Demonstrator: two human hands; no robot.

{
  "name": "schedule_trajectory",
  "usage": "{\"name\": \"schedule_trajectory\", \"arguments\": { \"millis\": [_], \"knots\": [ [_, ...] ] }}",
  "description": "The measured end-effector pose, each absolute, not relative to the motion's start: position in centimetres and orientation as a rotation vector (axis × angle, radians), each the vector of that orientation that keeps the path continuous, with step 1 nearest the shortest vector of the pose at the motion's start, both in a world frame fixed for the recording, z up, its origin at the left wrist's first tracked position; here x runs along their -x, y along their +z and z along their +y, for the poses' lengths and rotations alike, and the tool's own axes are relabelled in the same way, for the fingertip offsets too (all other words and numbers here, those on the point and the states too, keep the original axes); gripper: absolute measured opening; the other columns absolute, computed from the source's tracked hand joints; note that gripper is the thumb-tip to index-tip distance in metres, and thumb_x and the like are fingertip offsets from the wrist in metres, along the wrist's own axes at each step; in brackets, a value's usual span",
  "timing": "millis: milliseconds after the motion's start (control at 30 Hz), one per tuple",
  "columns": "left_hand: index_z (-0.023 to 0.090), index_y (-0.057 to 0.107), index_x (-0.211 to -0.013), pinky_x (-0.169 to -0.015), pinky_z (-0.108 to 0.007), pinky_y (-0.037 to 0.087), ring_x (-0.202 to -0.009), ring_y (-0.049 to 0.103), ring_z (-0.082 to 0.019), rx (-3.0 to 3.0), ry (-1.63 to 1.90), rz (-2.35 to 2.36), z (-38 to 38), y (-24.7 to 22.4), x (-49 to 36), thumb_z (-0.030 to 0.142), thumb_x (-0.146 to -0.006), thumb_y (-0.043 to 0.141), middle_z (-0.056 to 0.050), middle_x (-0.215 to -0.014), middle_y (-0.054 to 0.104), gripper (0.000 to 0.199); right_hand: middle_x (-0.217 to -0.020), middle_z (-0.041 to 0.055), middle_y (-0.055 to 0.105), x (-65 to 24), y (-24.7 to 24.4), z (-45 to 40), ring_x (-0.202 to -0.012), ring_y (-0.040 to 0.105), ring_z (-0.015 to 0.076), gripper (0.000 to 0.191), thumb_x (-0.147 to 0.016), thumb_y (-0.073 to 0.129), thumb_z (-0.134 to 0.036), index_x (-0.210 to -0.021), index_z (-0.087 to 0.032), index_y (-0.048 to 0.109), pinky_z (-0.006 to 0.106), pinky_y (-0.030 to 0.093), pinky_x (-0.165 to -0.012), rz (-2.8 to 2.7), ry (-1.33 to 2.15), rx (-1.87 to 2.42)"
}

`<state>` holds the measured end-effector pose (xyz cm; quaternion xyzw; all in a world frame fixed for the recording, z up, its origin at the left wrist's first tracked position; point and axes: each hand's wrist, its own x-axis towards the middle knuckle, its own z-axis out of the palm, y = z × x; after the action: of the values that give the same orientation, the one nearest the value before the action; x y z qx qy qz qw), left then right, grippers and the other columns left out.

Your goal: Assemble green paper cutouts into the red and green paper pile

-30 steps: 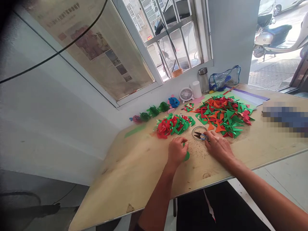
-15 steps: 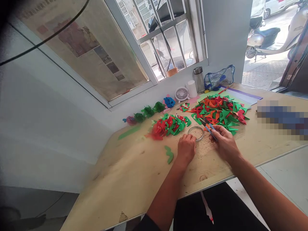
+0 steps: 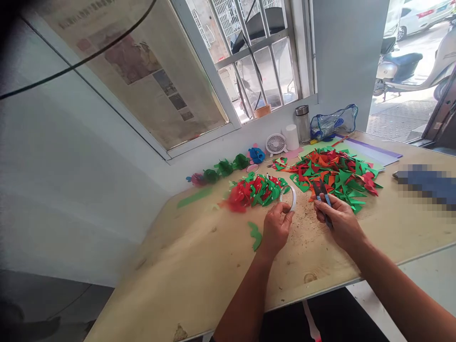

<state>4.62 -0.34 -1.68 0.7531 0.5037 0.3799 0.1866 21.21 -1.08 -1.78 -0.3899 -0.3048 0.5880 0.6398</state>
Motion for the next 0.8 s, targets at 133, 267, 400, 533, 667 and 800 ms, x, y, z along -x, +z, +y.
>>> {"name": "schedule_trajectory", "arguments": {
  "millis": [133,267,400,533,667,800],
  "knots": [
    [0.019,0.056,-0.088,-0.068,-0.025,0.047,-0.074,0.063,-0.015,-1.876,1.093,1.287,-0.3,-1.6,-4.4,0.022,-0.085,0.050,-0.002,-0.079,0.067,0.008,-0.065,-0.0016,0.053,-20.3,-1.2,-0.4,-0.051,0.039,0.0064,0.022,-0.063,0.078,-0.032,-0.074,-0.018,0.065,0.020,0.029,-0.043,-0.817,1.242,0.941],
    [0.018,0.058,-0.089,-0.068,-0.024,0.048,-0.075,0.064,-0.014,-1.816,1.110,1.248,-0.4,-1.3,-4.3,0.021,-0.084,0.051,-0.002,-0.079,0.068,0.009,-0.056,-0.0037,0.044,-19.4,-1.3,-0.3,-0.050,0.035,0.0079,0.025,-0.065,0.075,-0.039,-0.075,-0.018,0.066,0.023,0.027,-0.044,-0.981,1.137,1.030],
    [0.018,0.060,-0.089,-0.071,-0.025,0.050,-0.077,0.064,-0.014,-1.837,1.096,1.240,-0.6,-1.0,-4.3,0.019,-0.084,0.052,-0.002,-0.081,0.069,0.010,-0.058,-0.0029,0.046,-19.3,-1.3,-0.7,-0.052,0.036,0.0094,0.029,-0.067,0.072,-0.044,-0.079,-0.018,0.067,0.024,0.029,-0.046,-1.120,0.995,1.154],
    [0.019,0.061,-0.090,-0.073,-0.027,0.049,-0.080,0.064,-0.016,-1.904,1.066,1.238,-0.9,-0.9,-4.4,0.021,-0.085,0.052,-0.003,-0.085,0.070,0.011,-0.064,-0.0015,0.054,-19.6,-1.3,-0.9,-0.055,0.042,0.0109,0.028,-0.068,0.071,-0.044,-0.082,-0.021,0.068,0.025,0.033,-0.050,-1.161,0.910,1.223],
    [0.019,0.061,-0.090,-0.074,-0.027,0.048,-0.081,0.064,-0.016,-1.962,1.030,1.266,-1.0,-0.8,-4.5,0.021,-0.086,0.051,-0.002,-0.087,0.070,0.012,-0.067,-0.0009,0.058,-19.6,-1.6,-0.8,-0.061,0.048,0.0132,0.026,-0.068,0.071,-0.044,-0.081,-0.021,0.067,0.026,0.038,-0.056,-1.194,0.891,1.263],
    [0.019,0.062,-0.091,-0.075,-0.027,0.048,-0.083,0.064,-0.016,-2.001,1.019,1.272,-1.0,-0.7,-4.5,0.019,-0.085,0.052,-0.003,-0.090,0.070,0.012,-0.071,-0.0002,0.060,-19.7,-2.0,-0.7,-0.065,0.051,0.0141,0.027,-0.068,0.071,-0.044,-0.078,-0.020,0.066,0.026,0.040,-0.060,-1.209,0.896,1.260]
  ]
}}
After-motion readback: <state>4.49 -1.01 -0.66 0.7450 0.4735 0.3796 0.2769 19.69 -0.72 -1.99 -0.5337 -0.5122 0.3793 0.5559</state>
